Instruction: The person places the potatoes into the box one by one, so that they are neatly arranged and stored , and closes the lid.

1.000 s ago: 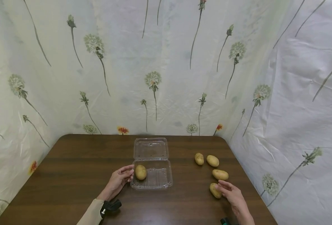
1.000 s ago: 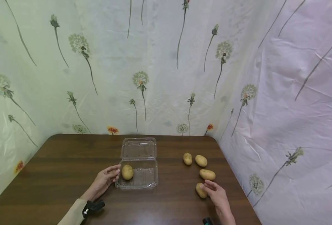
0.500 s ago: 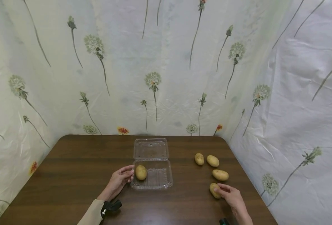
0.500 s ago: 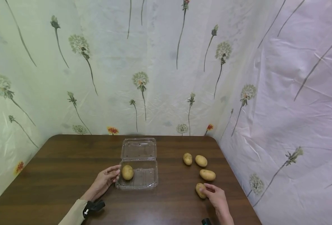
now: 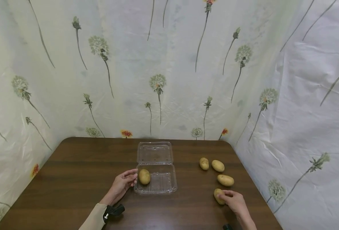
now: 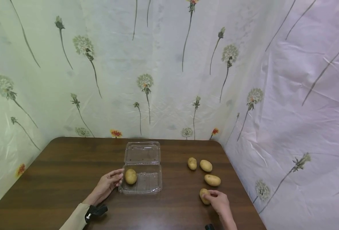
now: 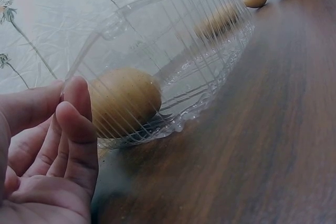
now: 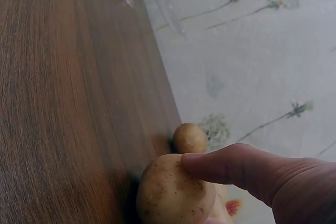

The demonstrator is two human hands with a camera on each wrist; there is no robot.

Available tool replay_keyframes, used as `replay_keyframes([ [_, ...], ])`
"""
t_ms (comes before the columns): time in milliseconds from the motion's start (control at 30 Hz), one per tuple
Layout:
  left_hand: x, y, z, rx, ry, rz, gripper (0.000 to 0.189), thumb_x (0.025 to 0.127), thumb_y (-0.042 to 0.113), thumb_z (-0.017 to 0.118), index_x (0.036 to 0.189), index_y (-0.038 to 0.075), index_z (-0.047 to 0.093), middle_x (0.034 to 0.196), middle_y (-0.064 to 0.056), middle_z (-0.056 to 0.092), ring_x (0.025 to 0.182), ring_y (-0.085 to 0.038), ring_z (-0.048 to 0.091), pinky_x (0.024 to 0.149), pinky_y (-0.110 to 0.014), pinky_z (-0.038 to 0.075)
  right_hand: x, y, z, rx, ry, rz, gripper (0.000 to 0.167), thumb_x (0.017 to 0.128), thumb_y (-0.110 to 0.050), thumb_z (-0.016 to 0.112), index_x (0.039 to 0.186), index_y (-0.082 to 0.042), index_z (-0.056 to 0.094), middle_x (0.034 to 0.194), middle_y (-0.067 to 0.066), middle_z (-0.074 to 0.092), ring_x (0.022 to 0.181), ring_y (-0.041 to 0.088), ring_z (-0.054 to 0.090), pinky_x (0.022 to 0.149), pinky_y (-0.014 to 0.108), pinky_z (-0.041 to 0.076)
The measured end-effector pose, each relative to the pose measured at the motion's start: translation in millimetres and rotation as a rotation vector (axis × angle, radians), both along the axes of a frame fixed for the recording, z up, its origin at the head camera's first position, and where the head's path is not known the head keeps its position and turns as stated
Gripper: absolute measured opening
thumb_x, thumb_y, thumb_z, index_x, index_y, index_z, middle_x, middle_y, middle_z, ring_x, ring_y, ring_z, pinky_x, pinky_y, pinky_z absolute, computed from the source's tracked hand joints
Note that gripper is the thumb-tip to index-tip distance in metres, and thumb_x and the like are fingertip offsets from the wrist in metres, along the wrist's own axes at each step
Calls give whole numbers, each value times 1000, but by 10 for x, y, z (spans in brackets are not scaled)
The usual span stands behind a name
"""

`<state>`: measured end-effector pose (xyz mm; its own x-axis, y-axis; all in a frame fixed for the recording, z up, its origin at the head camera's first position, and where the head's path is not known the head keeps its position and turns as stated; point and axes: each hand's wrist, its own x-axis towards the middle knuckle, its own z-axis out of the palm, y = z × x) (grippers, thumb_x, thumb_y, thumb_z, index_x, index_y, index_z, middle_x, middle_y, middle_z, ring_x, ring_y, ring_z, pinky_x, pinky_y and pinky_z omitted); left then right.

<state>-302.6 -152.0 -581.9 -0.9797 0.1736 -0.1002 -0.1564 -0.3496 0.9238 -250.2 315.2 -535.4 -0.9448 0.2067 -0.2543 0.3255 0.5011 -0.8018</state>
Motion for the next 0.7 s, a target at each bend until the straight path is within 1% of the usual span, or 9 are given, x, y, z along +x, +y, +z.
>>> replay_keyframes([
  [100,-3,6,0,-8,5,10,44,95,9,60,135,-5,48,86,0,66,70,-8,60,59,-20,47,5,-17,6,22,16,8,63,82,-37,75,124,7,59,129,28,56,112,36,55,84,42,48],
  [200,-4,7,3,-8,2,15,44,95,8,59,135,-5,48,85,0,66,70,-9,60,59,-20,47,9,-26,12,27,21,2,61,82,-36,75,124,7,60,128,28,56,113,37,54,85,43,48],
  [400,-4,1,14,-1,-3,-2,46,95,9,59,137,-5,46,86,1,66,71,-8,60,60,-20,47,11,-23,13,-13,23,-22,59,82,-34,74,124,6,60,124,24,60,112,34,54,86,44,46],
  [567,-3,-1,10,-6,2,-5,47,95,10,60,137,-5,46,87,0,66,71,-8,60,60,-20,47,-7,-24,14,-57,33,-53,57,83,-33,72,124,5,61,118,18,64,108,29,56,87,41,46],
  [700,4,-3,0,-21,7,-9,48,95,13,60,138,-4,45,87,1,66,72,-8,60,61,-20,47,-23,-26,15,-71,33,-61,61,84,-36,72,126,6,59,118,18,64,108,27,56,89,41,45],
])
